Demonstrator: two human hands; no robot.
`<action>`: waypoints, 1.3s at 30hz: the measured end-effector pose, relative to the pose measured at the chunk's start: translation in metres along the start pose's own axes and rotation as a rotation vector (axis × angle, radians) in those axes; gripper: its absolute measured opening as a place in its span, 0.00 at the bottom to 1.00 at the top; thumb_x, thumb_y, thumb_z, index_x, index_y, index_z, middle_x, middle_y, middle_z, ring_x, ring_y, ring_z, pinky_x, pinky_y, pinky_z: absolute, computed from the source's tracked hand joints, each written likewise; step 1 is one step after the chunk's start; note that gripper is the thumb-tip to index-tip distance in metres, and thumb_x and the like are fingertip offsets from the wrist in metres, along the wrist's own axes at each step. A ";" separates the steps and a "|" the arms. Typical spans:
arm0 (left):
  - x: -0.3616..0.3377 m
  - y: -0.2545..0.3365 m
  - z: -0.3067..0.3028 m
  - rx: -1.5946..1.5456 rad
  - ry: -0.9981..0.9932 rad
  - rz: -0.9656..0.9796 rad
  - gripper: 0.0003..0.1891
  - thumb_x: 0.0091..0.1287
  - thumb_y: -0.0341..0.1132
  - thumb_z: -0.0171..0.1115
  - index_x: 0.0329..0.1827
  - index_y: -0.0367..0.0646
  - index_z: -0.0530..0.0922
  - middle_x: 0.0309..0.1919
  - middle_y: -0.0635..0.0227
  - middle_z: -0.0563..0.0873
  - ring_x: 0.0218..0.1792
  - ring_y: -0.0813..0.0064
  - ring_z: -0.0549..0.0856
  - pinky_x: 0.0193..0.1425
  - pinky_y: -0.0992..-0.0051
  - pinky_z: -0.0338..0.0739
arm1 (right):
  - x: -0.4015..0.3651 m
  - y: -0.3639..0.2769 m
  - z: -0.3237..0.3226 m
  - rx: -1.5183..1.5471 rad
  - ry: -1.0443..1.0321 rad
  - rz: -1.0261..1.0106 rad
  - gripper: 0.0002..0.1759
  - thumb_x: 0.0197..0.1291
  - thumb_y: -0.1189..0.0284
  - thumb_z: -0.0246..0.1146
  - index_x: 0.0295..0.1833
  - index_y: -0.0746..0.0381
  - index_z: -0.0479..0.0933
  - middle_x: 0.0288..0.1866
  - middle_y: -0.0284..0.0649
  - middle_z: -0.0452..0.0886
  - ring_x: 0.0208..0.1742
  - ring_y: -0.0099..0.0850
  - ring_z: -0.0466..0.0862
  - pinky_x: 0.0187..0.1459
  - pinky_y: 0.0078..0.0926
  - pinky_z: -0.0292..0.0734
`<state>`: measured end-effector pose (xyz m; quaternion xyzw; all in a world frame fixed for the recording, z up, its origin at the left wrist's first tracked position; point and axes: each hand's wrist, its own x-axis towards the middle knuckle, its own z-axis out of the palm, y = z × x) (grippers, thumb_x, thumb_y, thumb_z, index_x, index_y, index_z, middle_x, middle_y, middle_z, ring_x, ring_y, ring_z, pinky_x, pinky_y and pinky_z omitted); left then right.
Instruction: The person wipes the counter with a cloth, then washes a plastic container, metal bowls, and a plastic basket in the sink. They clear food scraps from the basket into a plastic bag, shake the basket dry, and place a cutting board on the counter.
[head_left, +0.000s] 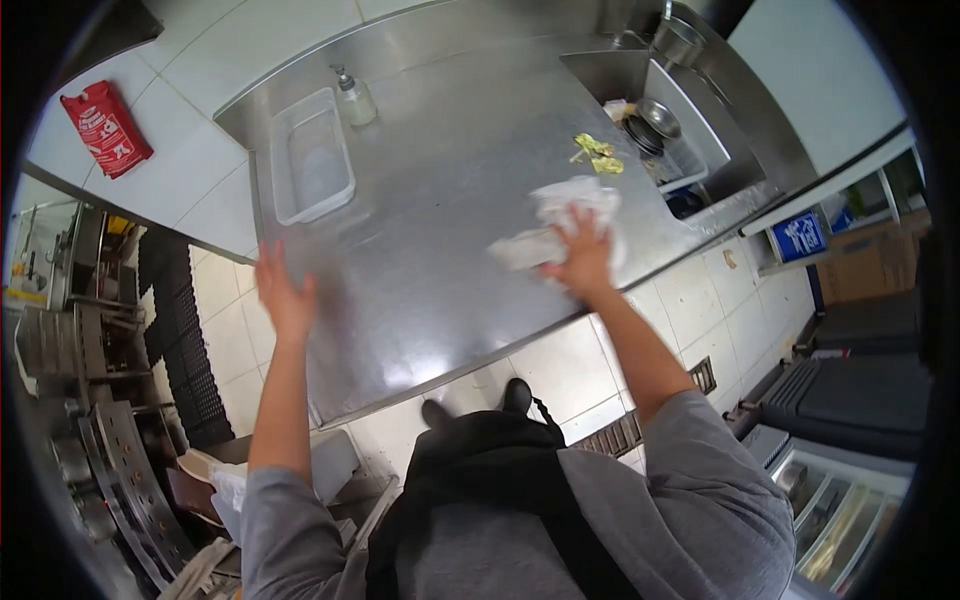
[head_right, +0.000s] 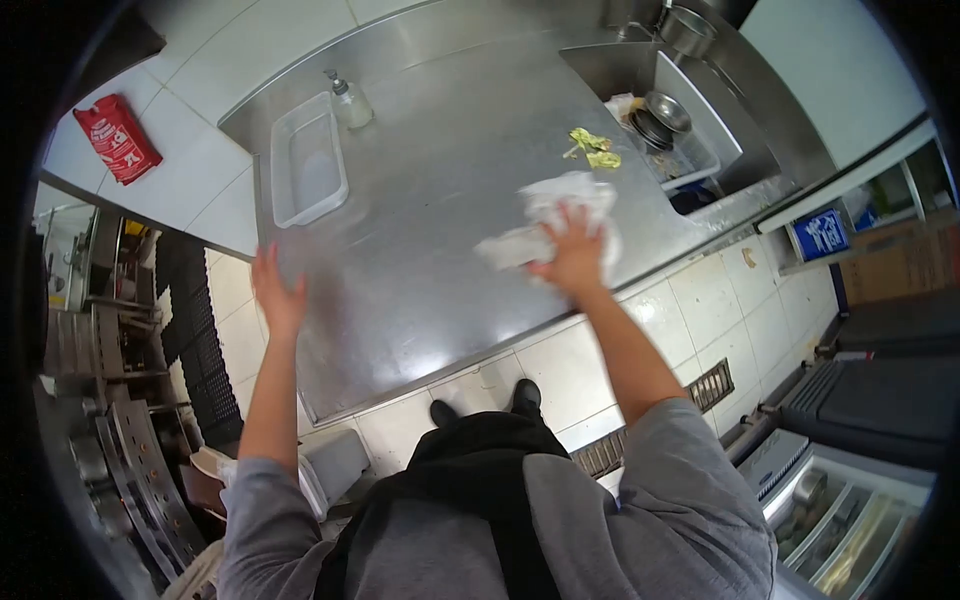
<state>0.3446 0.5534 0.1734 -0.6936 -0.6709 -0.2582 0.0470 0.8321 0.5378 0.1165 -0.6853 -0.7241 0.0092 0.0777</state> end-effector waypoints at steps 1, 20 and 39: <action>0.025 0.015 0.007 0.104 -0.060 -0.031 0.39 0.58 0.34 0.69 0.74 0.51 0.62 0.77 0.58 0.56 0.77 0.53 0.54 0.76 0.51 0.52 | 0.012 0.043 0.013 -0.038 0.100 0.059 0.43 0.40 0.46 0.73 0.66 0.46 0.74 0.80 0.39 0.54 0.80 0.51 0.49 0.69 0.67 0.51; 0.130 -0.057 -0.136 0.062 -0.119 0.233 0.06 0.58 0.27 0.66 0.37 0.40 0.78 0.29 0.56 0.74 0.35 0.51 0.76 0.38 0.58 0.71 | -0.012 -0.267 0.005 0.765 -0.280 -0.877 0.36 0.41 0.59 0.77 0.58 0.57 0.76 0.78 0.49 0.54 0.78 0.53 0.51 0.73 0.57 0.53; -0.058 0.036 -0.152 0.264 -0.270 -0.194 0.04 0.58 0.23 0.64 0.35 0.39 0.78 0.31 0.56 0.75 0.35 0.53 0.78 0.39 0.62 0.72 | 0.161 -0.042 0.033 0.323 0.041 -0.358 0.31 0.52 0.58 0.67 0.65 0.43 0.74 0.79 0.33 0.58 0.79 0.44 0.56 0.74 0.58 0.49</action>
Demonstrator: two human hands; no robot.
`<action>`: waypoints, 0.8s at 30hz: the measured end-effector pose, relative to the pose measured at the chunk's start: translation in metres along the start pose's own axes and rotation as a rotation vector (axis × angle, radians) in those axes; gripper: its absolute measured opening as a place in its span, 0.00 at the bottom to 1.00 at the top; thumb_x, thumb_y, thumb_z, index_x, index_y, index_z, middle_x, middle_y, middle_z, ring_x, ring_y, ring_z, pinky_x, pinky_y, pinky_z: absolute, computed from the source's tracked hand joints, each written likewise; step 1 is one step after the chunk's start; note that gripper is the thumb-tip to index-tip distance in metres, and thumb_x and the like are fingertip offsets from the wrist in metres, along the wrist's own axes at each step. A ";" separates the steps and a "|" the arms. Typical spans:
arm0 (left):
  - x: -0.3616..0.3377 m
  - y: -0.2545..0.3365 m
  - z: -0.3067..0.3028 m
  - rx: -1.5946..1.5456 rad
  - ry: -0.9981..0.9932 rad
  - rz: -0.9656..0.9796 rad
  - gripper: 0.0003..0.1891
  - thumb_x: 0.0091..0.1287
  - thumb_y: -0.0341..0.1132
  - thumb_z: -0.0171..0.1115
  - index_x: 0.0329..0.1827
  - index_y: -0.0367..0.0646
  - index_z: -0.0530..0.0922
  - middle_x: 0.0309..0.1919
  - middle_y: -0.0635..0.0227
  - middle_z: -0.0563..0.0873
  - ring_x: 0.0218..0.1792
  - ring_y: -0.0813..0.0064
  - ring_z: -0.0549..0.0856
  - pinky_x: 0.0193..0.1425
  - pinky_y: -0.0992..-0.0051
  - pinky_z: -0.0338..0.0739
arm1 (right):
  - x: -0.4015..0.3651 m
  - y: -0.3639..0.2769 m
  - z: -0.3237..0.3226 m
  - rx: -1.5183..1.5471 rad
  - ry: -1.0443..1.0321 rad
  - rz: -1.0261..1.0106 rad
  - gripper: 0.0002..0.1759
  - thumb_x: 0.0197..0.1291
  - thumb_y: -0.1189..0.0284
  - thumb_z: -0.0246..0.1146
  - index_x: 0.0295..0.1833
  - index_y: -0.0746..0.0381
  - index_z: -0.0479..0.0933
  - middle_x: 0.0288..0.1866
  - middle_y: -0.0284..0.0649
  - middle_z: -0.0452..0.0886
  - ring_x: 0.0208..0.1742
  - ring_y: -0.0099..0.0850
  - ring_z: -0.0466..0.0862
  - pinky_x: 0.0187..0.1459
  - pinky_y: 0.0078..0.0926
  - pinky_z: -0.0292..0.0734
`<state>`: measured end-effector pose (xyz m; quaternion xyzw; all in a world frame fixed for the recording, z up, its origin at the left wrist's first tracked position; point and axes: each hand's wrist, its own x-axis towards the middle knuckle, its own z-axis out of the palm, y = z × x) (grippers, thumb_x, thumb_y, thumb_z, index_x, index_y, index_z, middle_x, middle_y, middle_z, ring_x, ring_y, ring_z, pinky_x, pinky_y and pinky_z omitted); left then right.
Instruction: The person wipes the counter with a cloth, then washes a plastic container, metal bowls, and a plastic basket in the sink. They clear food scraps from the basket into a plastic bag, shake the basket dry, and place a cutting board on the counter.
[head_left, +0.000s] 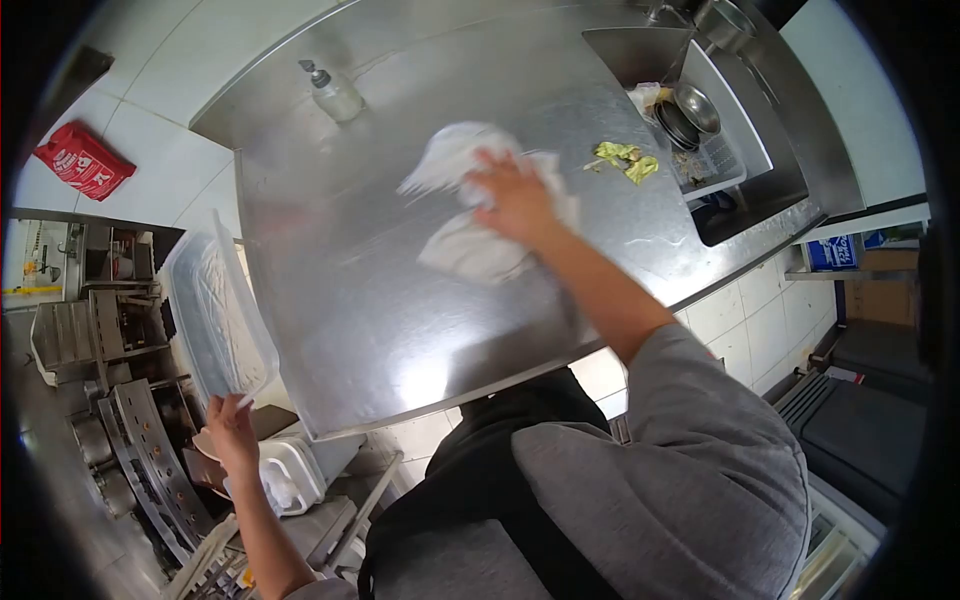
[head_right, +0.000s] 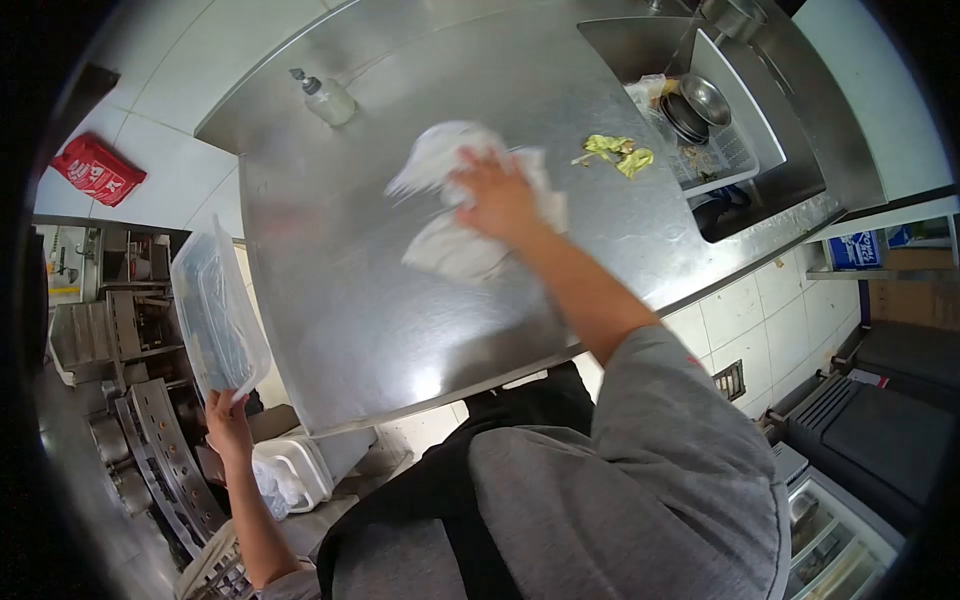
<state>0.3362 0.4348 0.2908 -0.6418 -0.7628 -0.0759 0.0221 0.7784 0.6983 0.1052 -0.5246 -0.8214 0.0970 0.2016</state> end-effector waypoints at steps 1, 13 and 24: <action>-0.011 0.008 0.006 -0.021 -0.003 -0.031 0.05 0.59 0.23 0.65 0.36 0.38 0.79 0.31 0.56 0.76 0.35 0.54 0.78 0.40 0.63 0.72 | -0.005 0.039 -0.014 -0.014 0.039 0.045 0.29 0.52 0.59 0.66 0.63 0.44 0.74 0.78 0.33 0.59 0.78 0.45 0.57 0.73 0.58 0.52; -0.100 0.078 -0.014 0.012 0.101 -0.151 0.07 0.55 0.21 0.66 0.36 0.40 0.80 0.29 0.59 0.76 0.35 0.56 0.77 0.40 0.65 0.71 | 0.016 0.200 -0.134 0.153 0.467 0.050 0.15 0.51 0.78 0.64 0.47 0.61 0.79 0.53 0.48 0.81 0.54 0.49 0.81 0.55 0.40 0.76; -0.174 0.008 -0.063 0.028 0.102 -0.261 0.12 0.51 0.18 0.66 0.36 0.43 0.82 0.26 0.64 0.72 0.33 0.62 0.76 0.38 0.67 0.72 | 0.029 -0.076 0.033 -0.208 0.009 0.194 0.38 0.58 0.51 0.64 0.73 0.48 0.65 0.78 0.45 0.59 0.76 0.54 0.59 0.73 0.57 0.52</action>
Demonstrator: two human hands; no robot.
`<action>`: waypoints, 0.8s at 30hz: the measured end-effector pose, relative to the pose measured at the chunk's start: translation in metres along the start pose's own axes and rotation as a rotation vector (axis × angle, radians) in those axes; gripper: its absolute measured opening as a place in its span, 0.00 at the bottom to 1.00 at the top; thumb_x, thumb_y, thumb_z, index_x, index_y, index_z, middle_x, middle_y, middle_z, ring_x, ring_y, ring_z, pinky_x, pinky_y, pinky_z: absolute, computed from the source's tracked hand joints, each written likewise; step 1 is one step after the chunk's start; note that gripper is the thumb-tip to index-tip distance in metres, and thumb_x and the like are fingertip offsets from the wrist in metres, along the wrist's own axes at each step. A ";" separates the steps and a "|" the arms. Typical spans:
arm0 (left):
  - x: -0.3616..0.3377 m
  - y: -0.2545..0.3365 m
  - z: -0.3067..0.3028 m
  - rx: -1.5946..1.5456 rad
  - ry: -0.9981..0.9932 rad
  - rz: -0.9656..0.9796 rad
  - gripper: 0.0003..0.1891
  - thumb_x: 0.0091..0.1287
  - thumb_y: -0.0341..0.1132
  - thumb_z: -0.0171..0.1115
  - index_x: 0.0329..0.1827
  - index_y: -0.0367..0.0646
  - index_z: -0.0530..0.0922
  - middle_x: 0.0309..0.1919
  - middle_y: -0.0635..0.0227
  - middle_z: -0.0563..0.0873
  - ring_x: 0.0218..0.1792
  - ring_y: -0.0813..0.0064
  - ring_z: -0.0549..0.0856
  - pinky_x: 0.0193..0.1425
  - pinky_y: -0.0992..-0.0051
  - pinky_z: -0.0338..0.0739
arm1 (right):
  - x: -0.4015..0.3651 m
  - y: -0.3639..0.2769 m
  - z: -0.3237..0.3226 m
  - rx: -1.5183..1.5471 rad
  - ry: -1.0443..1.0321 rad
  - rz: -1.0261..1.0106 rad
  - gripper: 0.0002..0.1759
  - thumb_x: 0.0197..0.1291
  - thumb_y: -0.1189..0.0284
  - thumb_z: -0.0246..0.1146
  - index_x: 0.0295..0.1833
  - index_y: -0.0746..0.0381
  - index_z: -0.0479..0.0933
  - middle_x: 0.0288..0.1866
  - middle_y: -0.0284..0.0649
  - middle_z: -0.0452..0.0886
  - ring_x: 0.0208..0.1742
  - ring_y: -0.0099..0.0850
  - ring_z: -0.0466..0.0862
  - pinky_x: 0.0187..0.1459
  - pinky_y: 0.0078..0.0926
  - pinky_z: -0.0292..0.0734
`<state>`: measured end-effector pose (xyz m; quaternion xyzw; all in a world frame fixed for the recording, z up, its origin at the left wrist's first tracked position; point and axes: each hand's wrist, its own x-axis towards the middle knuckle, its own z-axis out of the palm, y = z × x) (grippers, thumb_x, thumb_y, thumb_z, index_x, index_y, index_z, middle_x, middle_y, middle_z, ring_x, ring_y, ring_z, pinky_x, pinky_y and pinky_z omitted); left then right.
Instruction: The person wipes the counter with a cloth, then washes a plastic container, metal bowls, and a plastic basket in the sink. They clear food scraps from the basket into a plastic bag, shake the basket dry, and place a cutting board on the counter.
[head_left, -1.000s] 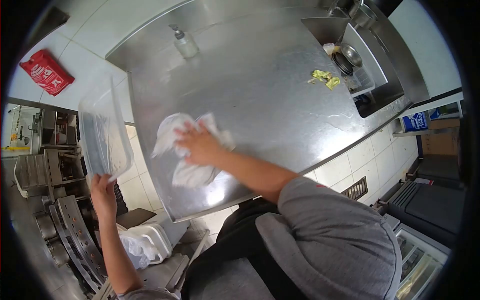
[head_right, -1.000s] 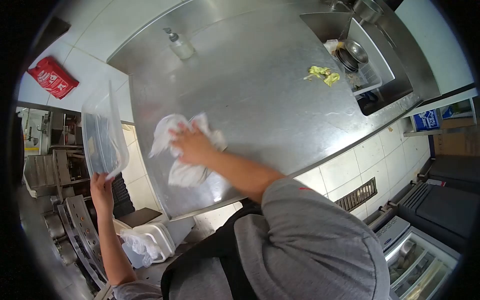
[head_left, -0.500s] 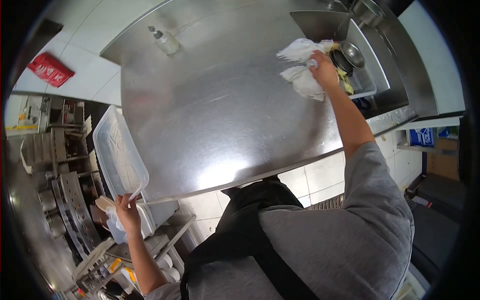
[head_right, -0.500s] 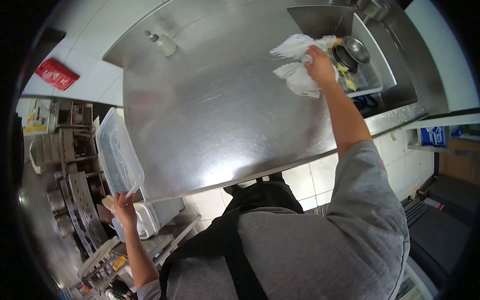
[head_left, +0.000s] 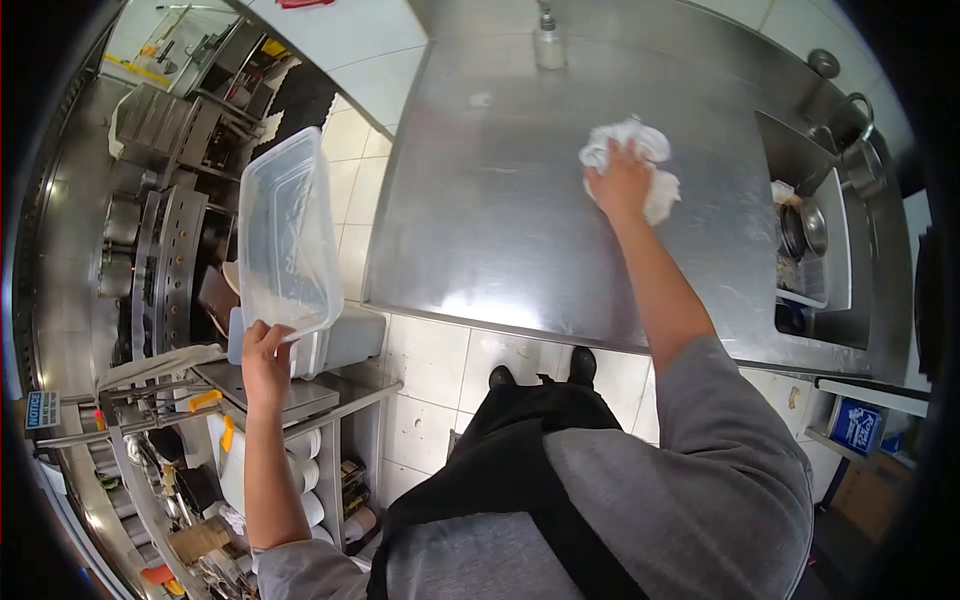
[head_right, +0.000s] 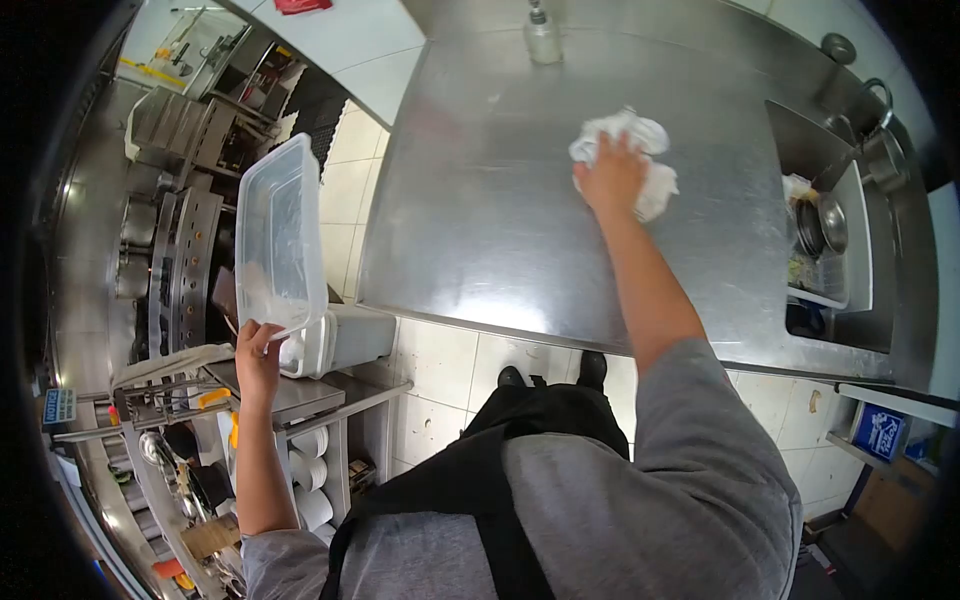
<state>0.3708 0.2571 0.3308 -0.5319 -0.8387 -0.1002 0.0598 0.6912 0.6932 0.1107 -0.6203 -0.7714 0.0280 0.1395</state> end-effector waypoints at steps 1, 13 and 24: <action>0.002 -0.004 -0.001 -0.012 -0.010 0.012 0.13 0.50 0.17 0.65 0.36 0.43 0.82 0.27 0.64 0.73 0.33 0.62 0.76 0.38 0.68 0.72 | 0.005 -0.031 0.016 0.033 0.013 -0.073 0.38 0.57 0.51 0.64 0.73 0.48 0.65 0.77 0.45 0.61 0.76 0.54 0.60 0.72 0.56 0.54; 0.069 0.004 0.064 -0.145 -0.091 0.375 0.12 0.50 0.18 0.64 0.35 0.43 0.81 0.27 0.64 0.73 0.34 0.60 0.75 0.39 0.65 0.73 | -0.151 -0.286 0.050 0.504 -0.053 -0.594 0.36 0.60 0.48 0.55 0.74 0.46 0.65 0.76 0.39 0.63 0.77 0.52 0.57 0.73 0.66 0.41; 0.077 0.086 0.150 -0.228 -0.149 0.501 0.10 0.53 0.20 0.65 0.36 0.45 0.81 0.31 0.64 0.74 0.37 0.60 0.75 0.42 0.63 0.72 | -0.257 0.020 -0.062 0.371 -0.192 -0.386 0.33 0.48 0.55 0.72 0.64 0.31 0.74 0.78 0.27 0.59 0.81 0.45 0.49 0.71 0.76 0.36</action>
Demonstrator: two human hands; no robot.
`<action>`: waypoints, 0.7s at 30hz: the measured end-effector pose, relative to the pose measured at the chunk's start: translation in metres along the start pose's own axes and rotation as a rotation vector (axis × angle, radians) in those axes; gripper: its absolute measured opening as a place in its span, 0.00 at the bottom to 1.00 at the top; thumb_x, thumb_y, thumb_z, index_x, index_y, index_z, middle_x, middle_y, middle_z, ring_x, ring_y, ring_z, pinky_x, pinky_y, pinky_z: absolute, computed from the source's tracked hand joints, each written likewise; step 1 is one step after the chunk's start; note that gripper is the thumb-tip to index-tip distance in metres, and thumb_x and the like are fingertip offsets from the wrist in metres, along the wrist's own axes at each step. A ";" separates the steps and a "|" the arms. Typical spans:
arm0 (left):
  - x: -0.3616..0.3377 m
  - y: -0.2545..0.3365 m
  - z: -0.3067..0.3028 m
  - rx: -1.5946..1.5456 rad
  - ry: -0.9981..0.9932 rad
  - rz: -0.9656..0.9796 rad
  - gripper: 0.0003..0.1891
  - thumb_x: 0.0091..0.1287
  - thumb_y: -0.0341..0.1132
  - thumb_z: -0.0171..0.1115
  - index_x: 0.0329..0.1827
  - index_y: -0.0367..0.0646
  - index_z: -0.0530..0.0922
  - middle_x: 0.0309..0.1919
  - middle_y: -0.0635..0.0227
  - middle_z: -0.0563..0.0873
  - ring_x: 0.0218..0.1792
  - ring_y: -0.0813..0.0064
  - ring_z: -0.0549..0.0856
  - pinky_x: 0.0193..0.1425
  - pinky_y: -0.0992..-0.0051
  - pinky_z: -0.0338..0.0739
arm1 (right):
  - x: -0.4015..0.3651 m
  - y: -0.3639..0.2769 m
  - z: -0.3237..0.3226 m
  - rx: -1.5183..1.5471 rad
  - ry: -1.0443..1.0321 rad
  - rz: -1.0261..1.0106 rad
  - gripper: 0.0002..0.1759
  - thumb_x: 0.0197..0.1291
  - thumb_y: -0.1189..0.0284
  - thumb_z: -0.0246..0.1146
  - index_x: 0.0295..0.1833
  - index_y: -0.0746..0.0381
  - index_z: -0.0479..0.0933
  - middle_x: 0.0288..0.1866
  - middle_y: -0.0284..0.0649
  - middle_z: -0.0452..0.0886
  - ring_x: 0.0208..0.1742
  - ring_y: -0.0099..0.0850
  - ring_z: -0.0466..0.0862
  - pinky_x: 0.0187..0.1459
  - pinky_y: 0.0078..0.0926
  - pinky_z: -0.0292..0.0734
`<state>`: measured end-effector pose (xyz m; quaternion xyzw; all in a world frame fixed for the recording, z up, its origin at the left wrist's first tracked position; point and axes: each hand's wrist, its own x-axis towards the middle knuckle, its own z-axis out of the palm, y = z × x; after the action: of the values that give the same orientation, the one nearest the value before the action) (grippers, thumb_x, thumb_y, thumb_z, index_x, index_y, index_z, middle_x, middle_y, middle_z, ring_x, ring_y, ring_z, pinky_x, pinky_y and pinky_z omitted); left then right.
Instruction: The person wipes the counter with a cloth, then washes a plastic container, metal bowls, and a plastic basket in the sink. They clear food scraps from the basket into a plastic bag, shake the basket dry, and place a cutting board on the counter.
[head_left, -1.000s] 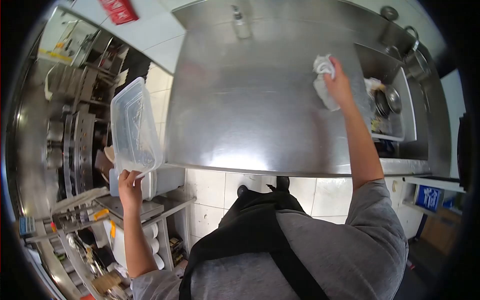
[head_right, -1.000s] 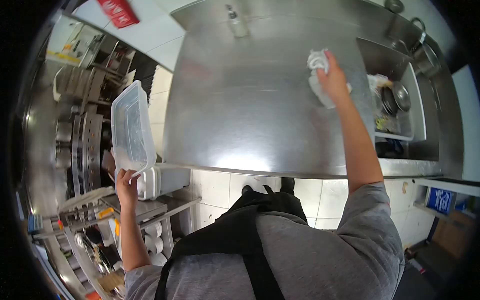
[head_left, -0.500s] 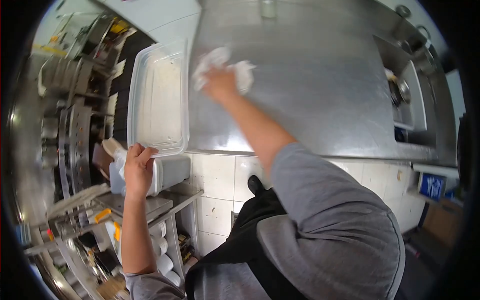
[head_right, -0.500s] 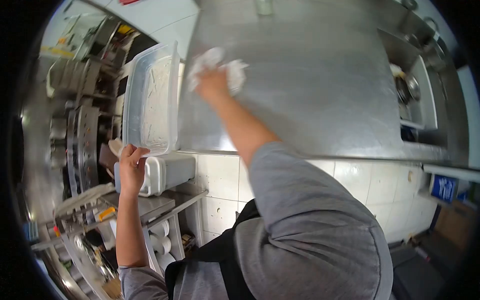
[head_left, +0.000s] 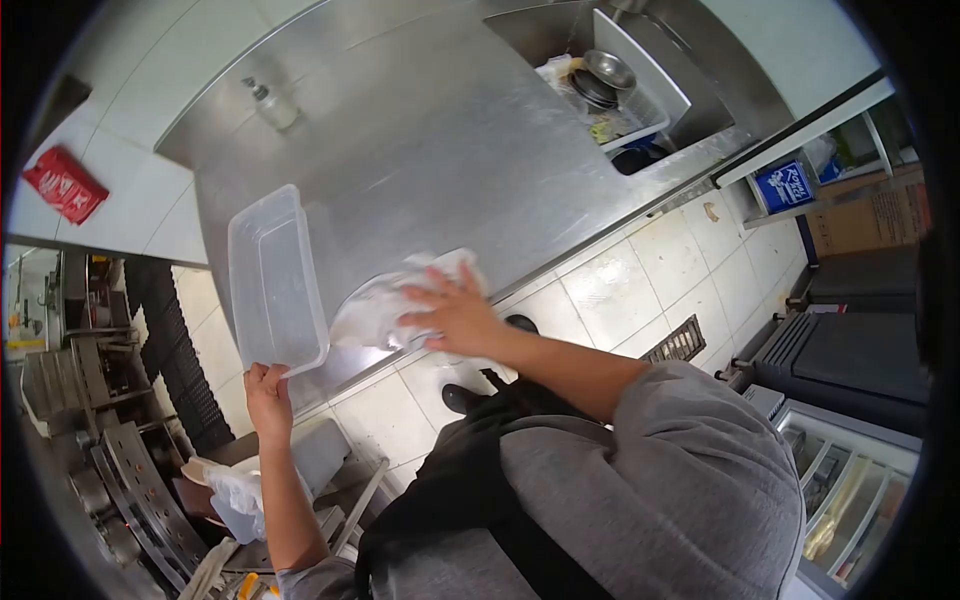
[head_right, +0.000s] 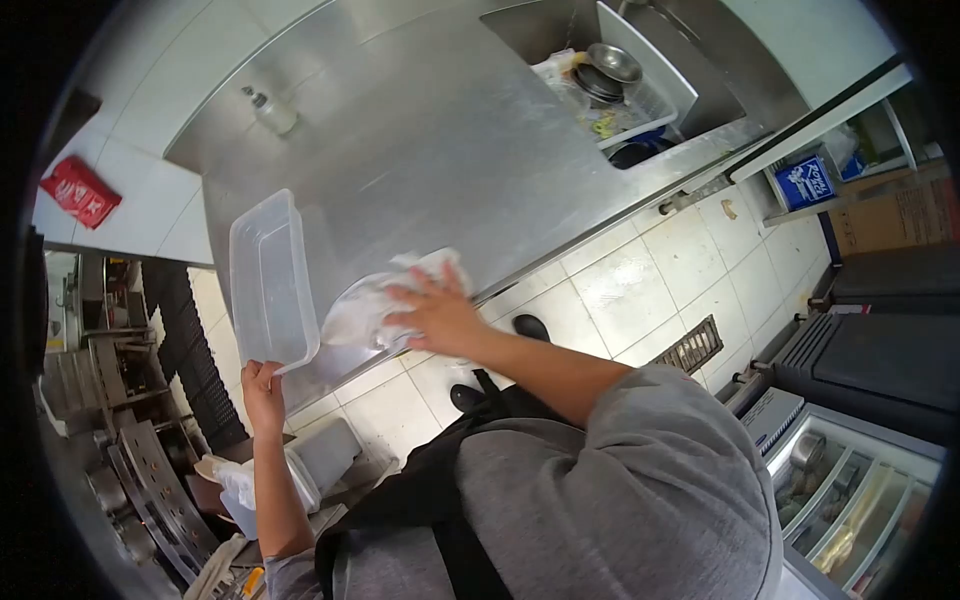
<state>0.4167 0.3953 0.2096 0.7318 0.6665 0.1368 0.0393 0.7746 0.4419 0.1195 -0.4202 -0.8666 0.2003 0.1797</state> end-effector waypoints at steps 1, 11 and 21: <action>0.005 0.009 0.006 -0.002 -0.004 0.006 0.10 0.53 0.20 0.65 0.36 0.45 0.81 0.31 0.64 0.74 0.37 0.60 0.75 0.42 0.63 0.72 | -0.013 0.024 -0.028 -0.059 -0.007 0.066 0.32 0.49 0.55 0.71 0.64 0.32 0.75 0.77 0.29 0.61 0.80 0.46 0.51 0.70 0.76 0.39; 0.040 0.083 0.044 0.191 -0.089 -0.168 0.18 0.57 0.21 0.60 0.48 0.52 0.81 0.47 0.64 0.78 0.56 0.57 0.77 0.73 0.40 0.54 | -0.142 0.354 -0.213 -0.419 0.339 0.580 0.34 0.50 0.61 0.70 0.66 0.38 0.73 0.66 0.44 0.73 0.66 0.43 0.72 0.60 0.54 0.68; 0.103 0.091 0.012 -0.024 0.335 -0.257 0.24 0.57 0.20 0.57 0.58 0.48 0.79 0.62 0.55 0.72 0.65 0.52 0.69 0.71 0.54 0.62 | -0.054 0.441 -0.310 0.115 0.777 0.718 0.21 0.68 0.67 0.57 0.64 0.61 0.74 0.51 0.42 0.83 0.46 0.36 0.82 0.48 0.30 0.75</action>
<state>0.5146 0.4882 0.2352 0.6074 0.7497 0.2584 -0.0464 1.2438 0.7096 0.1570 -0.7230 -0.5254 0.1259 0.4304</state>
